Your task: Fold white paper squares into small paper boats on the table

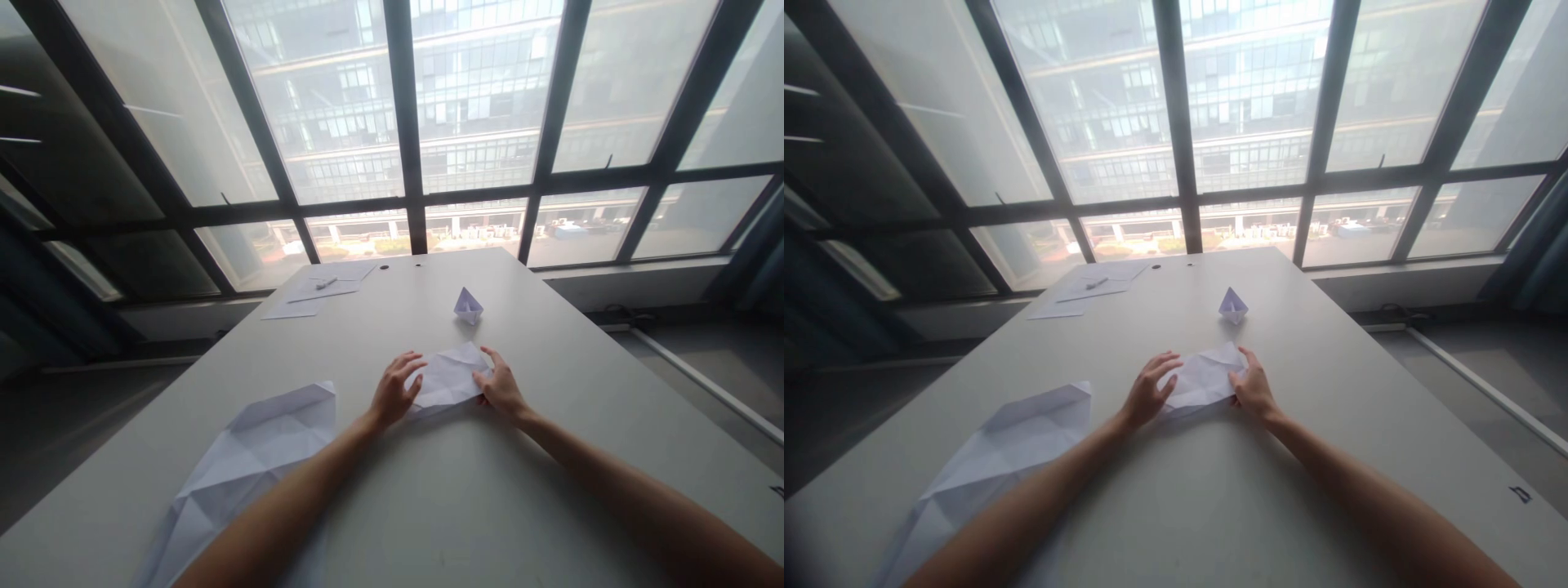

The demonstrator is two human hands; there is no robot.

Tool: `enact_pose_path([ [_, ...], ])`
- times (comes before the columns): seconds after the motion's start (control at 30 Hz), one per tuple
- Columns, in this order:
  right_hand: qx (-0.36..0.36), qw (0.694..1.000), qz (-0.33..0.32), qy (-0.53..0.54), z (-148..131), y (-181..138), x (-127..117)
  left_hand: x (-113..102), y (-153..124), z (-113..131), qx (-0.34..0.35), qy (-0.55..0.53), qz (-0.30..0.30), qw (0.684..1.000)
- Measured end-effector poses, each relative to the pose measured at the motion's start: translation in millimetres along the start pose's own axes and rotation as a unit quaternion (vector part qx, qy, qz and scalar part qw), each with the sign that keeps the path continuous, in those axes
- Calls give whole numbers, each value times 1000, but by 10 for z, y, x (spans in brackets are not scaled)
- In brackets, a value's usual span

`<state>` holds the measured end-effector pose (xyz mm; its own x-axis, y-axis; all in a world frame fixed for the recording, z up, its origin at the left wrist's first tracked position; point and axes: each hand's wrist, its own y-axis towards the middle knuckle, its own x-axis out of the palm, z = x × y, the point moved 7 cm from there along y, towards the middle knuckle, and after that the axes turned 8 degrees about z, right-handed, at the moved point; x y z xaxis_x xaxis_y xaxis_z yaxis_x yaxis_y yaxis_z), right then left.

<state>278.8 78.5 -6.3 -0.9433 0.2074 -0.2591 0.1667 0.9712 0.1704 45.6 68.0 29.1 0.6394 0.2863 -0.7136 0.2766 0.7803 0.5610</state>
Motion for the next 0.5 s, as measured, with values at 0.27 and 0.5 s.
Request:
enact_pose_path([
  [0.27, -191, 908, -15, -374, -190, -202, 53, 338, -163, 126, 66, 95, -250, 961],
  [0.5, -317, 871, -73, -368, -485, -369, 292, 263, -161, 268, 103, 80, -258, 957],
])
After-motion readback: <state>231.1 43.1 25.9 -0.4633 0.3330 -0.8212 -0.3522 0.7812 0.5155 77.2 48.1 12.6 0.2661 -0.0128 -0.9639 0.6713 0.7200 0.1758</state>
